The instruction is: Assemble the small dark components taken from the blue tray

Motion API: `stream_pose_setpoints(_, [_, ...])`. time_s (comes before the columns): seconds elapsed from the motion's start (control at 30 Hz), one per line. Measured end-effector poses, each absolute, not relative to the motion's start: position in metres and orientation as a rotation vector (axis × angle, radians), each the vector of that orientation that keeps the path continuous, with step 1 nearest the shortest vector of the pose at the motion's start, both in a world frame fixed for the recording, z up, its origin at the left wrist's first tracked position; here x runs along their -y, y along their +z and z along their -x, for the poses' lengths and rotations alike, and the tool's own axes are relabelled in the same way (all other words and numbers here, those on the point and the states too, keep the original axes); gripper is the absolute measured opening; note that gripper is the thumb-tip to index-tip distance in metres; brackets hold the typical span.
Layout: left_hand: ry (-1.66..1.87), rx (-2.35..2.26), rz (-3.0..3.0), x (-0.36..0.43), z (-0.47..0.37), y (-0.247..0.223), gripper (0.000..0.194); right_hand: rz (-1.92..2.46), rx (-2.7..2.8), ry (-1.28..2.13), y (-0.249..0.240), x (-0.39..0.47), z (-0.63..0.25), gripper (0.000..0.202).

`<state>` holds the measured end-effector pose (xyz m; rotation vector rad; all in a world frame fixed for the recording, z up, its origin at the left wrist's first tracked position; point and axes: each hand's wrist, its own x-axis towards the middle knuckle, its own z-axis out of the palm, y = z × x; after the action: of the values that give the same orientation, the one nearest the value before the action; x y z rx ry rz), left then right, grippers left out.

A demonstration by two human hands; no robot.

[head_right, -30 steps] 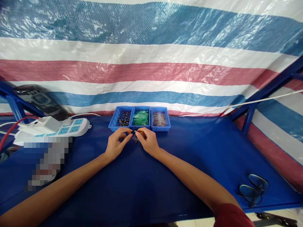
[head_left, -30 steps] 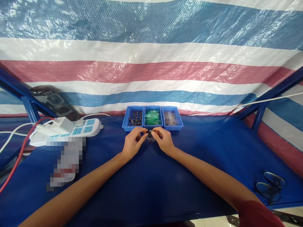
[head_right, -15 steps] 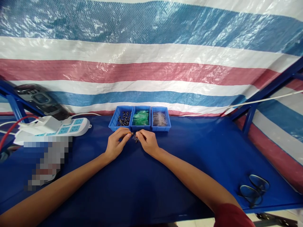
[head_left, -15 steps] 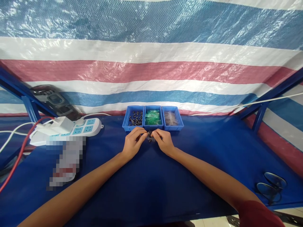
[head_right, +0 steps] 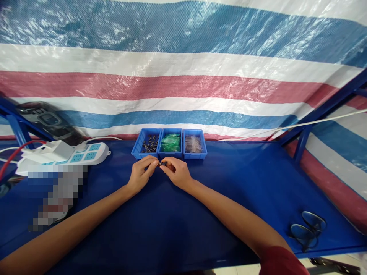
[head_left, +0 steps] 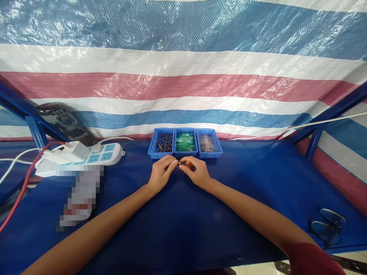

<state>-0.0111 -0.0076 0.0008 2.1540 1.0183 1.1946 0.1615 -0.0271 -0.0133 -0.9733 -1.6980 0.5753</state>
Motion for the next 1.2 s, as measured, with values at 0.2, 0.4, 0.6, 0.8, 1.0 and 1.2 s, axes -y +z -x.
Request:
stream_pose_setpoints(0.2, [1.223,-1.087,-2.139,0.0089,0.0108,0.0009,0.021,1.005,1.64,0.645,-0.0097,0.0273,-0.1622,0.017])
stream_pose_setpoints(0.4, [1.301,-1.043,-2.191,0.0083,0.0106,-0.0018,0.014,1.003,1.613,0.681,-0.008,0.0266,-0.1623,0.015])
stream_pose_setpoints(0.6, [1.33,-1.007,-2.251,0.0071,0.011,-0.0042,0.014,0.991,1.603,0.671,-0.0088,0.0273,-0.1627,0.013])
stream_pose_setpoints(0.8, [1.249,-0.93,-2.334,0.009,0.0084,-0.0002,0.016,0.994,1.588,0.662,-0.0096,0.0278,-0.1632,0.015])
stream_pose_setpoints(1.0, [1.256,-1.041,-2.234,0.009,0.0095,0.0001,0.014,1.013,1.547,0.61,-0.0081,0.0282,-0.1635,0.015])
stream_pose_setpoints(1.2, [1.26,-1.041,-2.203,0.0096,0.0099,0.0005,0.013,0.988,1.518,0.689,-0.0095,0.0284,-0.1627,0.015])
